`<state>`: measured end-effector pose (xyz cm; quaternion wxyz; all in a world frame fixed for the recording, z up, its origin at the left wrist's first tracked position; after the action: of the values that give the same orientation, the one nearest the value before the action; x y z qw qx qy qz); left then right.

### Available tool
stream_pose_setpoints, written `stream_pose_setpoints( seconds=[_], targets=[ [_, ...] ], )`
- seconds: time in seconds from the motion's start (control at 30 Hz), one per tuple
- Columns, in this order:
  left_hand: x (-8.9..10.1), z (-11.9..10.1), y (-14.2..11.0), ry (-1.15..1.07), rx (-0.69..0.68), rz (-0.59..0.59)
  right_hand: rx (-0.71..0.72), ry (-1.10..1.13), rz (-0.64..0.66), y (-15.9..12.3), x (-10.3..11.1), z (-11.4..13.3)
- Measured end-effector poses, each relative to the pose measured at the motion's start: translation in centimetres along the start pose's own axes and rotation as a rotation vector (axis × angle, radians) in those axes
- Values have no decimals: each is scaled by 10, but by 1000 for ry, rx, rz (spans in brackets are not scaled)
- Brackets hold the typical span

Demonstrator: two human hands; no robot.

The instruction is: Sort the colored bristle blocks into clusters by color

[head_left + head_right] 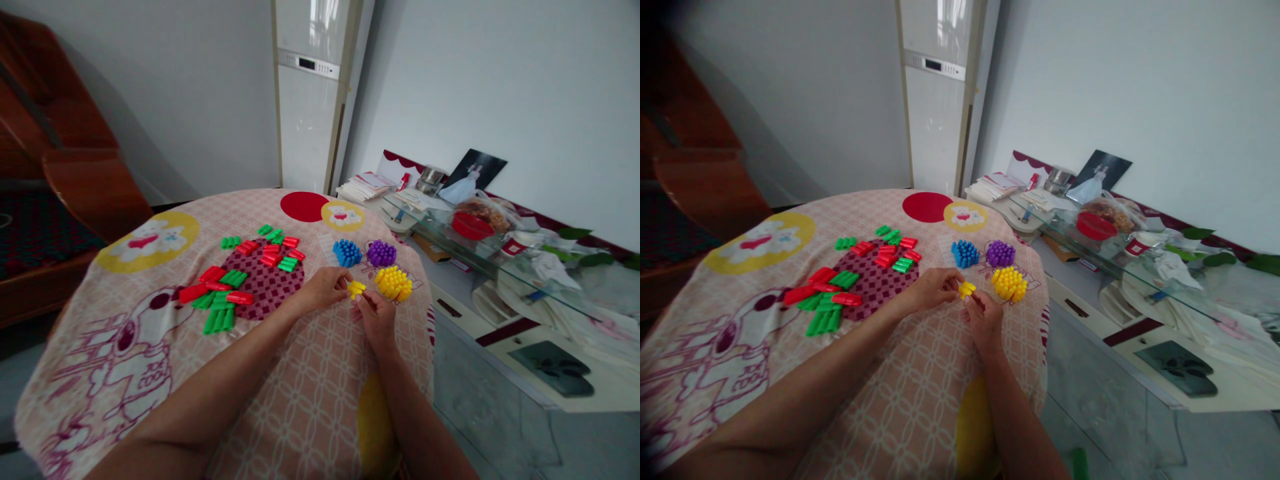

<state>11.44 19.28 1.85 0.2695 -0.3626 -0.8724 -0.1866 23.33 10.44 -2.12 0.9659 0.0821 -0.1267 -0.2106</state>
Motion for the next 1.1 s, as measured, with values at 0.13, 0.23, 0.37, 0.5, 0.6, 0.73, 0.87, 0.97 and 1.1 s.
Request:
stream_pose_setpoints(
  seconds=[0.13, 0.23, 0.37, 0.5, 0.6, 0.73, 0.87, 0.97, 1.1],
  targets=[
    [-4, 2, 1, 44, -28, 32, 193, -359, -209, 4, 36, 18],
    [-6, 0, 1, 78, -62, 56, 265, -615, -244, 10, 51, 28],
    [-6, -1, 1, 115, -71, 78, 251, -810, -234, 21, 59, 24],
    [-4, -2, 0, 159, -60, 74, 237, -842, -255, 24, 62, 16],
    [-1, -8, -2, 198, -65, 64, 248, -810, -302, 20, 64, 15],
    [13, -25, -6, 226, -99, 62, 261, -813, -323, 13, 63, 17],
    [35, -41, -9, 246, -117, -14, 266, -914, -205, 11, 46, 18],
    [36, -49, -14, 261, -106, -23, 209, -1049, -12, 12, 25, 10],
    [16, -52, -25, 304, -66, 16, 35, -1188, 68, 13, 24, 1]
  ],
)
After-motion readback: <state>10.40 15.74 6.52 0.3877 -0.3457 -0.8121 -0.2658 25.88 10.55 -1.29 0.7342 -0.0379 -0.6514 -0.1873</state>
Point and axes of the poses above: each hand's wrist, its own y-axis towards the middle knuckle, its own x-axis out of the back of the hand, z = x × y, the point moved 9 cm from there along y, towards the middle knuckle, and after that the axes turned 2 degrees about z, right-handed, at the moved point
